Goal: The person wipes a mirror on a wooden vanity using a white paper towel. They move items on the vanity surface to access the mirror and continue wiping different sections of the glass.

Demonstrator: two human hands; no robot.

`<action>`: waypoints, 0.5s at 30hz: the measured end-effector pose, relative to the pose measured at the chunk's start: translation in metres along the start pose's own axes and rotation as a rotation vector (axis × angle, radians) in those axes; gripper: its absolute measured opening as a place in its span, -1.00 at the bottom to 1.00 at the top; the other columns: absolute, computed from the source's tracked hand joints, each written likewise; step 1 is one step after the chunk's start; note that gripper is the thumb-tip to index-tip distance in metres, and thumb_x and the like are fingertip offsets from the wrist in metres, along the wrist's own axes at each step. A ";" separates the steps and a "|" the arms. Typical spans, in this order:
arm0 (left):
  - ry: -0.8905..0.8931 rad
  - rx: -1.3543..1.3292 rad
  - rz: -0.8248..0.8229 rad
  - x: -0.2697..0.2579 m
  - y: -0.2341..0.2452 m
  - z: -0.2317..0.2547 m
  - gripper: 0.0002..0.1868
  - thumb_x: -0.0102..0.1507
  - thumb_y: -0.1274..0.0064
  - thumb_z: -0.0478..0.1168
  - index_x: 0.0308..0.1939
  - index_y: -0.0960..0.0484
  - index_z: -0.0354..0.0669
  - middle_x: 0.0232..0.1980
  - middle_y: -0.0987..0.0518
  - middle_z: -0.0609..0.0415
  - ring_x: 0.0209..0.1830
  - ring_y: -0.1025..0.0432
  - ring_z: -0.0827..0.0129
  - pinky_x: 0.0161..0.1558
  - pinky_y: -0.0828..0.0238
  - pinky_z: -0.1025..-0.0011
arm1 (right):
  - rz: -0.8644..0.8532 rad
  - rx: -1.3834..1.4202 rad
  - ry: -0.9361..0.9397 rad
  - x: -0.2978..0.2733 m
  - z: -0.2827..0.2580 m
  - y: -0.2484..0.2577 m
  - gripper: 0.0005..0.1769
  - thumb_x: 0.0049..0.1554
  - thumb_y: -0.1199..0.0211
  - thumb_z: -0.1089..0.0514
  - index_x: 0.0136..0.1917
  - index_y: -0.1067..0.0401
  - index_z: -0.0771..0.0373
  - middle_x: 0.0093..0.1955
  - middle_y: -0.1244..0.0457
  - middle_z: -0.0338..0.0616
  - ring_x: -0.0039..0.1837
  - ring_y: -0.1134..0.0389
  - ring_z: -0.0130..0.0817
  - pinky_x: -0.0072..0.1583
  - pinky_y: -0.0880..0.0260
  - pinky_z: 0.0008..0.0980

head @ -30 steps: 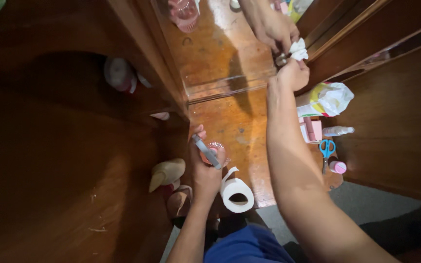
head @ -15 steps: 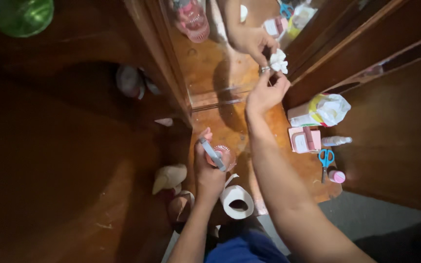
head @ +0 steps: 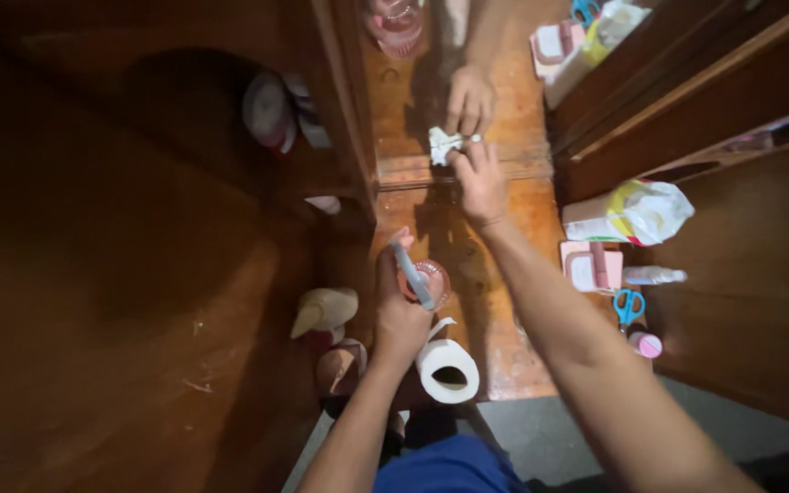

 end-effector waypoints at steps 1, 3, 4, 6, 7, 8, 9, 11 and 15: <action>0.038 -0.045 -0.006 0.002 0.002 0.000 -0.36 0.25 -0.17 -0.36 0.39 -0.31 -0.14 0.41 -0.40 -0.07 0.41 -0.34 0.22 0.35 -0.31 0.36 | -0.044 -0.002 0.032 0.000 0.004 -0.001 -0.71 0.07 -0.21 0.37 0.09 -0.43 0.26 0.11 -0.25 0.04 0.14 -0.27 0.07 0.12 -0.34 -0.08; 0.135 -0.141 -0.024 0.000 0.007 -0.003 -0.35 0.25 -0.16 -0.36 0.40 -0.28 -0.15 0.38 -0.39 -0.05 0.32 -0.38 0.25 0.24 -0.38 0.38 | 0.016 0.013 0.068 0.007 0.006 0.007 -0.76 0.14 -0.23 0.36 0.10 -0.43 0.28 0.11 -0.25 0.01 0.11 -0.29 0.03 0.09 -0.34 -0.09; 0.118 -0.108 -0.008 0.002 0.009 -0.003 -0.35 0.23 -0.17 -0.37 0.38 -0.31 -0.15 0.29 -0.43 -0.04 0.20 -0.43 0.28 0.15 -0.42 0.39 | 0.131 0.028 0.087 0.022 0.009 0.013 -0.80 0.19 -0.25 0.37 0.10 -0.43 0.30 0.11 -0.24 0.01 0.09 -0.29 0.00 0.07 -0.32 -0.08; 0.087 -0.032 0.022 -0.001 0.017 -0.001 -0.36 0.20 -0.20 -0.39 0.35 -0.35 -0.14 0.11 -0.50 -0.03 -0.04 -0.51 0.33 -0.02 -0.49 0.42 | 0.403 1.074 -0.545 0.031 0.035 0.009 -0.83 0.34 -0.18 0.44 0.15 -0.43 0.27 0.05 -0.13 -0.03 -0.10 -0.08 -0.25 0.02 -0.14 -0.27; 0.154 -0.185 0.022 -0.005 0.017 -0.004 -0.36 0.22 -0.16 -0.38 0.37 -0.33 -0.14 -0.01 -0.51 0.01 -0.15 -0.50 0.37 -0.11 -0.49 0.44 | 0.367 0.736 -0.363 0.040 0.017 0.025 -0.77 0.29 -0.19 0.45 0.18 -0.44 0.28 0.09 -0.14 -0.01 -0.01 -0.14 -0.15 0.08 -0.21 -0.22; 0.210 -0.345 0.012 -0.002 0.013 -0.006 -0.36 0.24 -0.13 -0.38 0.39 -0.31 -0.13 -0.13 -0.52 0.05 -0.25 -0.49 0.42 -0.21 -0.49 0.47 | 0.329 0.389 -0.176 0.046 0.000 0.040 -0.71 0.23 -0.20 0.46 0.21 -0.44 0.29 0.12 -0.16 0.01 0.07 -0.20 -0.05 0.13 -0.28 -0.16; 0.266 -0.505 0.002 0.000 0.010 -0.008 -0.37 0.26 -0.10 -0.38 0.40 -0.29 -0.12 -0.25 -0.53 0.09 -0.36 -0.49 0.46 -0.30 -0.49 0.50 | 0.280 0.042 0.010 0.046 -0.019 0.047 -0.64 0.18 -0.20 0.47 0.24 -0.45 0.31 0.16 -0.17 0.03 0.16 -0.25 0.06 0.18 -0.34 -0.09; 0.217 -0.363 0.022 0.001 0.018 0.000 -0.39 0.28 -0.10 -0.38 0.40 -0.31 -0.14 -0.25 -0.54 0.13 -0.32 -0.49 0.51 -0.24 -0.50 0.53 | 0.234 0.050 -0.140 0.023 -0.026 0.040 -0.68 0.14 -0.22 0.47 0.16 -0.44 0.27 0.13 -0.16 0.08 0.18 -0.24 0.06 0.17 -0.32 -0.08; 0.268 -0.248 0.022 -0.003 0.036 -0.003 -0.38 0.28 -0.12 -0.35 0.43 -0.34 -0.15 -0.29 -0.48 0.07 -0.36 -0.39 0.52 -0.30 -0.41 0.53 | -0.280 0.022 -0.234 -0.055 -0.044 -0.008 -0.67 0.03 -0.36 0.22 0.11 -0.55 0.18 0.06 -0.25 0.08 0.10 -0.26 0.10 0.08 -0.32 -0.05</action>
Point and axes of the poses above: each hand's wrist, its own x-axis towards the middle knuckle, its own y-axis out of the back of the hand, z = x × y, the point moved 6 cm from there along x, towards the middle knuckle
